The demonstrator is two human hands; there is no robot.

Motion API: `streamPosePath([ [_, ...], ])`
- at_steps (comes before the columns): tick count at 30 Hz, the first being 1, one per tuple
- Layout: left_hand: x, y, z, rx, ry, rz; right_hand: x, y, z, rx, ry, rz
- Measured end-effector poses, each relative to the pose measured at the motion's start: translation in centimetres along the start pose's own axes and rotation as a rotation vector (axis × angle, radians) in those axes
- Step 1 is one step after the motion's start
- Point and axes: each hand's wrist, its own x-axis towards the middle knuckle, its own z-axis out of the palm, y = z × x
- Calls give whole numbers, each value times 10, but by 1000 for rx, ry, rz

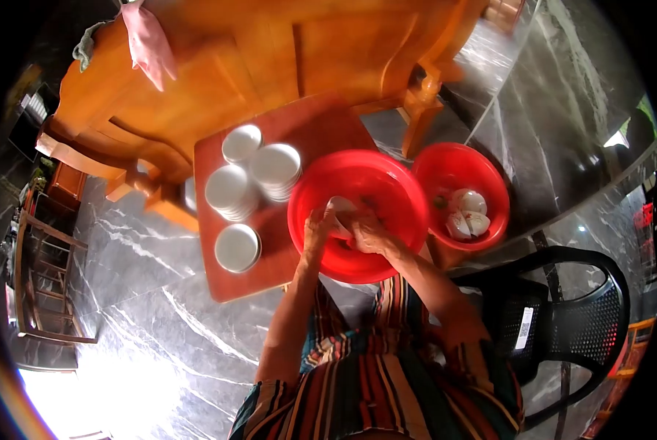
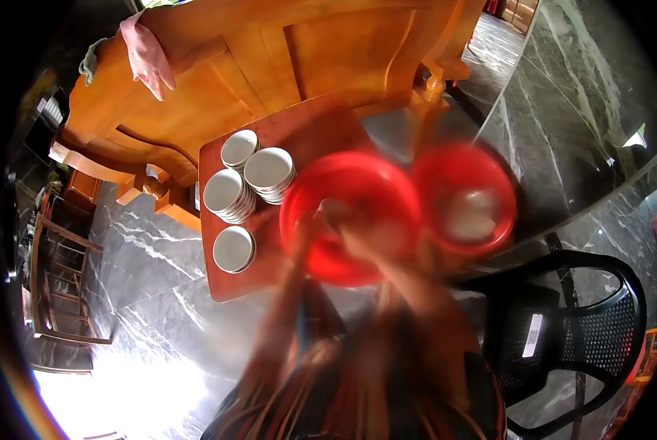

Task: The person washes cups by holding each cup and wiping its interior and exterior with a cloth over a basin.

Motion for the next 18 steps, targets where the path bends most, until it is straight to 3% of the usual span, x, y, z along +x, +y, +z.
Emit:
streamPosePath([
  [3, 10, 32, -7, -174, -123, -532, 0, 7, 4, 28, 11, 36],
  [6, 5, 9, 4, -210, -57, -447, -4, 26, 15, 109, -83, 85],
  [7, 3, -3, 10, -178, -30, -387, -2, 18, 8, 160, 37, 71],
  [8, 0, -15, 15, -144, -1, -327, 1, 11, 0, 331, 29, 110],
  [11, 5, 24, -8, -279, -79, -433, 8, -4, -16, 864, 78, 224],
  [14, 6, 23, -5, -174, 10, -227, 8, -2, -22, 1187, 148, 230],
  [16, 7, 27, -11, -278, 10, -145, 6, -12, -41, 1374, 111, 499],
  [17, 7, 28, -14, -283, 13, -95, 4, 4, -30, 1289, 123, 456],
  [18, 6, 28, -16, -287, 15, -46, 6, 7, -23, 1440, 188, 471],
])
